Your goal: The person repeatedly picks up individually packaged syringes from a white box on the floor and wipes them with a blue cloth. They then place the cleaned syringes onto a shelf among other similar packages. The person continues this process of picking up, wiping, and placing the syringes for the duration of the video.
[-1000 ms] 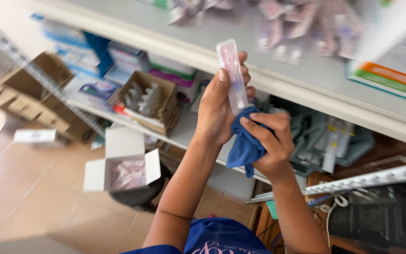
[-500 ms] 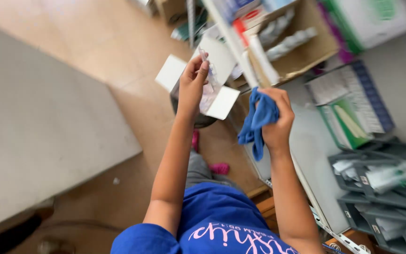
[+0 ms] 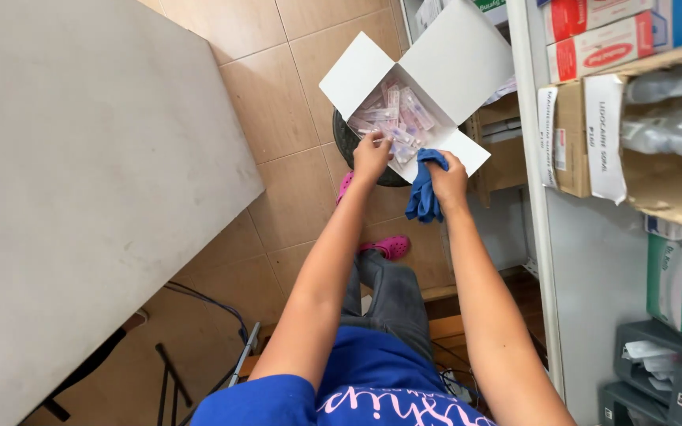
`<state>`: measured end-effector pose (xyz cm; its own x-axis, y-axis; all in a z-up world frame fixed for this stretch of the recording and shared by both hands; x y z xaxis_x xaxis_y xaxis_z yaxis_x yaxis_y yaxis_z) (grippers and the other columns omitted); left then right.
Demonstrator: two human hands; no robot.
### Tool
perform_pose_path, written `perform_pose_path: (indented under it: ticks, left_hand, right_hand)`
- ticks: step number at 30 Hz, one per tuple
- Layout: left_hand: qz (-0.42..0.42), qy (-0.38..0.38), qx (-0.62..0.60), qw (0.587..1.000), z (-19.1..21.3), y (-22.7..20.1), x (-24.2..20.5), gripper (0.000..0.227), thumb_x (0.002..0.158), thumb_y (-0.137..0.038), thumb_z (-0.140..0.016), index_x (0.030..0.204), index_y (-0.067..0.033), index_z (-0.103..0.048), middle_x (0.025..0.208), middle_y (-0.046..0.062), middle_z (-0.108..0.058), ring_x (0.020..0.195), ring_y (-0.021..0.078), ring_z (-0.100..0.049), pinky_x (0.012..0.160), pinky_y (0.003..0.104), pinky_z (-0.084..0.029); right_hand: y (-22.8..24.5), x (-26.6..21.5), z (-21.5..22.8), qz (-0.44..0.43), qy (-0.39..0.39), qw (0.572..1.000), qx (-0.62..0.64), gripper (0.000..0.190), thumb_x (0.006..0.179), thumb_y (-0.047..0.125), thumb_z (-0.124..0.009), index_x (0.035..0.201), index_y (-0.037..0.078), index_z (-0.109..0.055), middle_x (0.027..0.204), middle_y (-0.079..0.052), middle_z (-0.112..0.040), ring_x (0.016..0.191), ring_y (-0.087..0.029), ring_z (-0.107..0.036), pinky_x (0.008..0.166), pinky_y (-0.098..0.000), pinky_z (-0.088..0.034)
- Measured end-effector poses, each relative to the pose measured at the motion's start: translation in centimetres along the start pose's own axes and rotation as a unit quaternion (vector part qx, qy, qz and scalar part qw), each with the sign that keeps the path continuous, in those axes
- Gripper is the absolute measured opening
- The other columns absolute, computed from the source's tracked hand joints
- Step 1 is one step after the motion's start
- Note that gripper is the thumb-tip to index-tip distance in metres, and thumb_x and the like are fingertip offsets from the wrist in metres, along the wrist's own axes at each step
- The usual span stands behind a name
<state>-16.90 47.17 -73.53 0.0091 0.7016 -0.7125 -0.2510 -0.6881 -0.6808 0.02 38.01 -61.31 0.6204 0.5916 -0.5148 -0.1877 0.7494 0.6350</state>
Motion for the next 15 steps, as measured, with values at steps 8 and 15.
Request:
perform_pose_path:
  ticks: [8,15]
  left_hand:
    - [0.0,0.018,0.164,0.986,-6.9,2.6,2.9,0.06,0.091,-0.049,-0.068,0.133,-0.0063,-0.064,0.118,0.019,-0.073,0.119,0.0341,-0.068,0.101,0.047,-0.056]
    - [-0.077,0.061,0.106,0.99,-5.7,-3.5,-4.1,0.054,0.095,-0.024,-0.06,0.145,-0.0033,-0.055,0.153,0.03,-0.04,0.149,0.0471,-0.036,0.126,0.051,-0.029]
  right_hand:
    - [-1.3,4.9,-0.6,-0.033,-0.048,0.998,-0.008,0.022,0.084,0.027,-0.08,0.105,0.03,-0.078,0.101,0.002,-0.073,0.103,-0.021,-0.07,0.09,-0.0347,-0.055]
    - [0.6,4.0,1.1,0.02,-0.035,0.999,0.002,0.027,0.084,0.024,-0.08,0.11,0.029,-0.076,0.105,0.0,-0.07,0.105,-0.022,-0.068,0.093,-0.0376,-0.053]
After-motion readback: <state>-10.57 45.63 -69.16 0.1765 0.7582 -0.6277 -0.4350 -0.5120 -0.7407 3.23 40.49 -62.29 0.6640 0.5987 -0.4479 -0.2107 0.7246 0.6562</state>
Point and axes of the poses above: each hand's wrist, its own x-axis towards the middle knuckle, its own z-axis out of the back of the hand, y = z × x, the point moved 5 cm from there along x, towards the middle knuckle
